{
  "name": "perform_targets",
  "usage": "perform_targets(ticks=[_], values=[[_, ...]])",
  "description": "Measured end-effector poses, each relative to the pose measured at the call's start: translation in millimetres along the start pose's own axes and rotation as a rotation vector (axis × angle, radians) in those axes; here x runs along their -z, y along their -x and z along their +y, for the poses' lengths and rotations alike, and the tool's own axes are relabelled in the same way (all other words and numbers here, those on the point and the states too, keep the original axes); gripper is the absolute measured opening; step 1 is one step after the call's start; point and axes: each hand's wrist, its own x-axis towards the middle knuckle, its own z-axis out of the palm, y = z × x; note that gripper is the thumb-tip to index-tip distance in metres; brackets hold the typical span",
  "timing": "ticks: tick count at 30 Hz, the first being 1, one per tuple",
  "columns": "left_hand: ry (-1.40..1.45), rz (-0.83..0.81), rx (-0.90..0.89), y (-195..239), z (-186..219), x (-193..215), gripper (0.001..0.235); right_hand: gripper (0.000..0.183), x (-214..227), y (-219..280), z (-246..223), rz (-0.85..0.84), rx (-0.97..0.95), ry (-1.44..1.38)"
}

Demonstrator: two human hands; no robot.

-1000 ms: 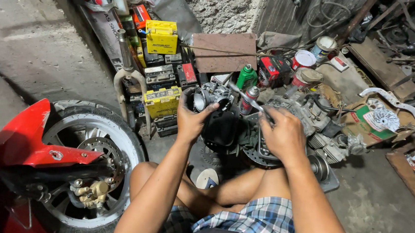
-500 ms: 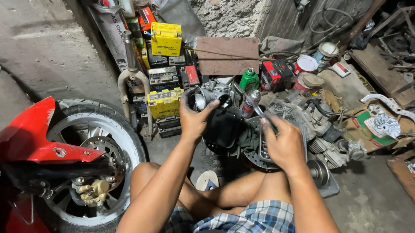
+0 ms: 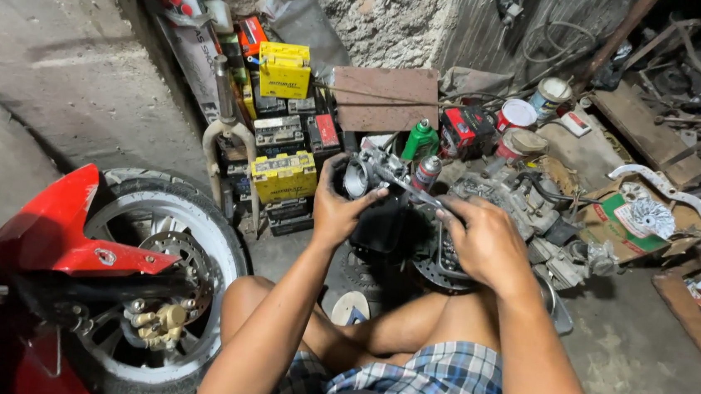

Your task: The person is disassembling and inspecting a motorcycle engine intake component using a screwdriver and a wrench in a workshop.

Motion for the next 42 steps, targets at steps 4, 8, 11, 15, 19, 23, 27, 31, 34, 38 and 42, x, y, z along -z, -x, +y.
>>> perform_targets(ticks=[4,8,11,15,19,23,27,31,34,38,42], values=[[-0.014,0.017,0.028,-0.1,-11.0,-2.5,0.083,0.032,-0.4,-0.6,8.9,0.017,-0.027,0.019],[-0.012,0.011,0.025,-2.5,-2.2,-3.8,0.084,0.03,-2.0,-1.0,13.0,0.009,-0.005,-0.077],[-0.007,-0.002,0.027,-1.4,-0.3,-1.1,0.084,0.03,1.6,-4.0,15.8,-0.024,-0.017,-0.063],[0.009,-0.018,0.014,0.1,4.1,-0.4,0.083,0.032,4.2,-7.9,28.7,-0.003,-0.046,-0.053],[0.014,0.004,0.034,-1.9,-4.5,0.5,0.083,0.032,14.6,0.3,-2.3,-0.024,-0.043,-0.178],[0.003,-0.003,0.02,-2.8,-4.3,1.1,0.084,0.033,7.0,0.8,-2.1,-0.058,-0.025,-0.07],[-0.029,-0.011,0.037,-0.6,-9.7,2.9,0.083,0.035,10.3,0.0,6.7,-0.079,-0.076,-0.012],[-0.026,0.004,0.048,0.5,-4.9,0.4,0.083,0.035,10.3,1.4,-5.1,-0.088,-0.124,-0.081],[-0.067,0.003,0.039,3.5,-4.1,-3.5,0.084,0.037,6.8,3.5,-16.3,-0.09,-0.143,-0.047],[-0.105,0.06,-0.068,2.1,-6.8,-11.1,0.086,0.035,8.3,0.7,-26.5,-0.134,-0.203,-0.13],[-0.163,0.111,-0.164,1.2,-12.9,-12.8,0.084,0.032,15.5,-0.1,-35.8,-0.182,-0.231,-0.135]])
